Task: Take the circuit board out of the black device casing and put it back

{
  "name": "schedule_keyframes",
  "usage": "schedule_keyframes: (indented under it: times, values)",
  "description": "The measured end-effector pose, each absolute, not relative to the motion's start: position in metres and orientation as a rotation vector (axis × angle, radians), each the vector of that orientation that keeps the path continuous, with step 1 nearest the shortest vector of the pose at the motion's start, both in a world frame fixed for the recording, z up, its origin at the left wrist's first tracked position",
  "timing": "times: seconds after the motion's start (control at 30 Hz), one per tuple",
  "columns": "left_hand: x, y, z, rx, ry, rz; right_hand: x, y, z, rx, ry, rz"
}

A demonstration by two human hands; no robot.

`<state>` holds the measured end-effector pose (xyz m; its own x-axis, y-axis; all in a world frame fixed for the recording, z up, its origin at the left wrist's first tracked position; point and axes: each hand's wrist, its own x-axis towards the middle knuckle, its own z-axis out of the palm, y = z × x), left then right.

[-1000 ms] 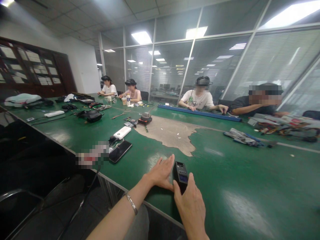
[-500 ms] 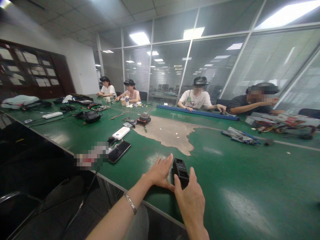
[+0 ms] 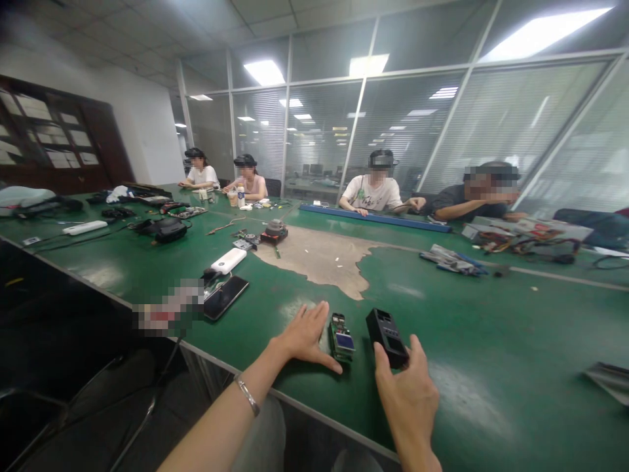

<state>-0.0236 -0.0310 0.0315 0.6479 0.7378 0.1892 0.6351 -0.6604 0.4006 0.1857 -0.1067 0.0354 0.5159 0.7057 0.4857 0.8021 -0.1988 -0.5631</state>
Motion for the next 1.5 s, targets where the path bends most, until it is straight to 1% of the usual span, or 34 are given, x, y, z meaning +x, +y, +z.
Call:
schedule_keyframes:
  times: [0.4, 0.7, 0.97, 1.27, 1.4, 1.5]
  values:
    - [-0.023, -0.032, 0.033, 2.576, 1.125, 0.48, 0.205, -0.112, 0.009, -2.028, -1.293, -0.122]
    - [-0.023, -0.03, 0.031, 2.563, 1.125, 0.503, 0.209, -0.105, -0.005, -1.933, -1.389, -0.292]
    - [-0.023, -0.03, 0.031, 2.582, 1.11, 0.473, 0.206, -0.108, -0.002, -1.841, -1.383, -0.301]
    - [-0.022, -0.028, 0.028, 2.583, 1.11, 0.472, 0.204, -0.109, -0.001, -1.951, -1.41, -0.237]
    - [-0.022, -0.028, 0.028, 2.581, 1.108, 0.483, 0.197, -0.111, 0.01, -1.98, -1.367, -0.199]
    - [-0.022, -0.028, 0.027, 2.581, 1.118, 0.494, 0.188, -0.11, 0.025, -1.91, -1.343, -0.151]
